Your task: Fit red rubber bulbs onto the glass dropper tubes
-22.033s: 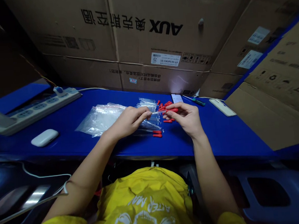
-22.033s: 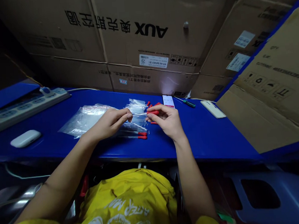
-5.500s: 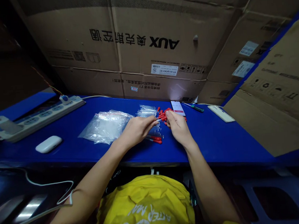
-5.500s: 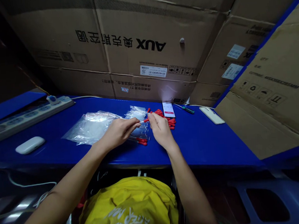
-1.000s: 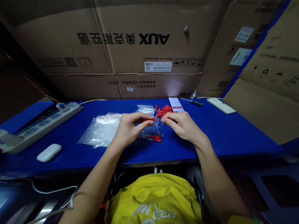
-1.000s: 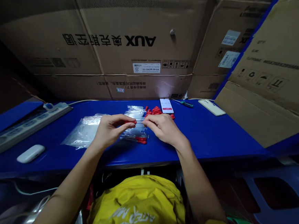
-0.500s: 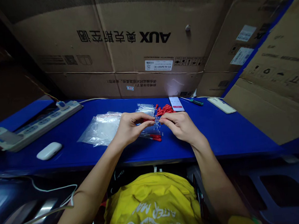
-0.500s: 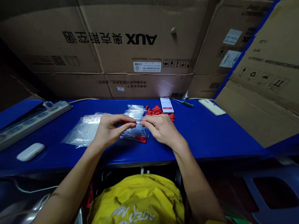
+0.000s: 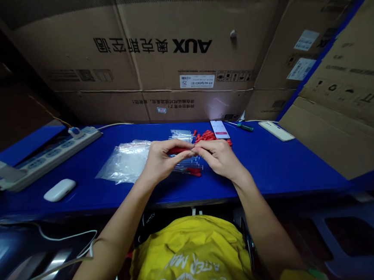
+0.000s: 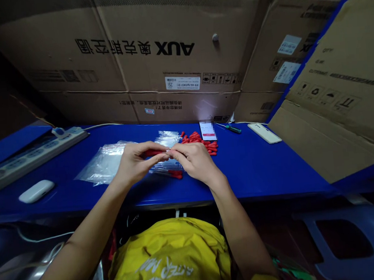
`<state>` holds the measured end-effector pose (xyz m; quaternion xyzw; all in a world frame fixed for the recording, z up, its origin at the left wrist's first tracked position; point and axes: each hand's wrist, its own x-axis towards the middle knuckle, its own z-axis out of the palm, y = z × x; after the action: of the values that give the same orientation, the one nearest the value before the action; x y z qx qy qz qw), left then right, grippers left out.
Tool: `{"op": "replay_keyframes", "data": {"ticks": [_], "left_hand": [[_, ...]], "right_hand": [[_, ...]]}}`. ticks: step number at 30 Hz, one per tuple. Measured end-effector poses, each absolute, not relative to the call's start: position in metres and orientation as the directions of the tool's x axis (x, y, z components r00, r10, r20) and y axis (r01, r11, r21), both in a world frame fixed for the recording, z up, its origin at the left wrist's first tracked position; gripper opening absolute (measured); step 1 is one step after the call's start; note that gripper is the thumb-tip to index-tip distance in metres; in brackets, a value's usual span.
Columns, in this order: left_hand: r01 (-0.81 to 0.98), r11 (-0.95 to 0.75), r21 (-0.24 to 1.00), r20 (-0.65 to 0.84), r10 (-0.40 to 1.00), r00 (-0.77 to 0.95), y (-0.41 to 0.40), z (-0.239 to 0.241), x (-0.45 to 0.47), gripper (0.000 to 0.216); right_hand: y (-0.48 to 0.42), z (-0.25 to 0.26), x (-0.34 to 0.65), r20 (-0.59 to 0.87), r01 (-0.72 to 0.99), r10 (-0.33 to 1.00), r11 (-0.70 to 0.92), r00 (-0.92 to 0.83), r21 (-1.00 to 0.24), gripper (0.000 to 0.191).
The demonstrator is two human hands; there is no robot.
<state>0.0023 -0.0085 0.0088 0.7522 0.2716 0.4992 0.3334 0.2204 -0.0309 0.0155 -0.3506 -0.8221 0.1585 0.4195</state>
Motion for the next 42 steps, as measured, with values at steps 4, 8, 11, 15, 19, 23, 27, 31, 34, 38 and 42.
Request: {"op": "replay_keyframes", "data": {"ticks": [4,8,11,15,19,23,27,31,34,38,42], "left_hand": [[0.076,-0.524,0.848,0.454,0.795,0.403,-0.005,0.016,-0.009,0.064],[0.034,-0.462,0.886,0.409,0.814,0.412,-0.001,0.017,-0.012,0.027],[0.011,-0.453,0.892,0.416,0.829,0.374,-0.001,0.015,-0.009,0.027],[0.046,-0.440,0.897,0.397,0.846,0.356,-0.001,0.014,-0.008,0.033],[0.050,-0.421,0.906,0.377,0.853,0.360,0.000,0.011,-0.009,0.037],[0.073,-0.440,0.895,0.391,0.854,0.343,0.001,0.008,-0.007,0.038],[0.145,-0.524,0.839,0.455,0.822,0.342,0.000,0.008,-0.006,0.029],[0.205,-0.580,0.788,0.494,0.795,0.352,-0.001,0.008,-0.004,0.025],[0.211,-0.589,0.781,0.502,0.791,0.350,0.000,0.007,-0.003,0.026],[0.192,-0.584,0.789,0.501,0.792,0.350,0.000,0.004,-0.001,0.028],[0.174,-0.577,0.798,0.501,0.795,0.343,0.000,0.003,-0.002,0.027]], "right_hand": [[-0.031,0.019,0.228,0.598,0.484,0.724,0.683,-0.344,-0.548,0.023],[-0.031,0.017,0.238,0.563,0.515,0.764,0.636,-0.316,-0.575,0.022],[-0.030,0.016,0.241,0.538,0.515,0.782,0.617,-0.315,-0.595,0.024],[-0.029,0.016,0.243,0.528,0.507,0.769,0.637,-0.361,-0.580,0.028],[-0.029,0.016,0.244,0.539,0.511,0.744,0.666,-0.395,-0.544,0.028],[-0.028,0.015,0.244,0.544,0.537,0.741,0.666,-0.394,-0.519,0.026],[-0.027,0.013,0.244,0.541,0.540,0.735,0.673,-0.409,-0.505,0.028],[-0.025,0.011,0.244,0.549,0.531,0.732,0.676,-0.403,-0.512,0.029],[-0.025,0.011,0.243,0.560,0.517,0.727,0.681,-0.396,-0.518,0.029],[-0.026,0.012,0.242,0.563,0.507,0.725,0.684,-0.396,-0.525,0.029],[-0.027,0.012,0.240,0.567,0.502,0.718,0.692,-0.404,-0.519,0.028]]}}
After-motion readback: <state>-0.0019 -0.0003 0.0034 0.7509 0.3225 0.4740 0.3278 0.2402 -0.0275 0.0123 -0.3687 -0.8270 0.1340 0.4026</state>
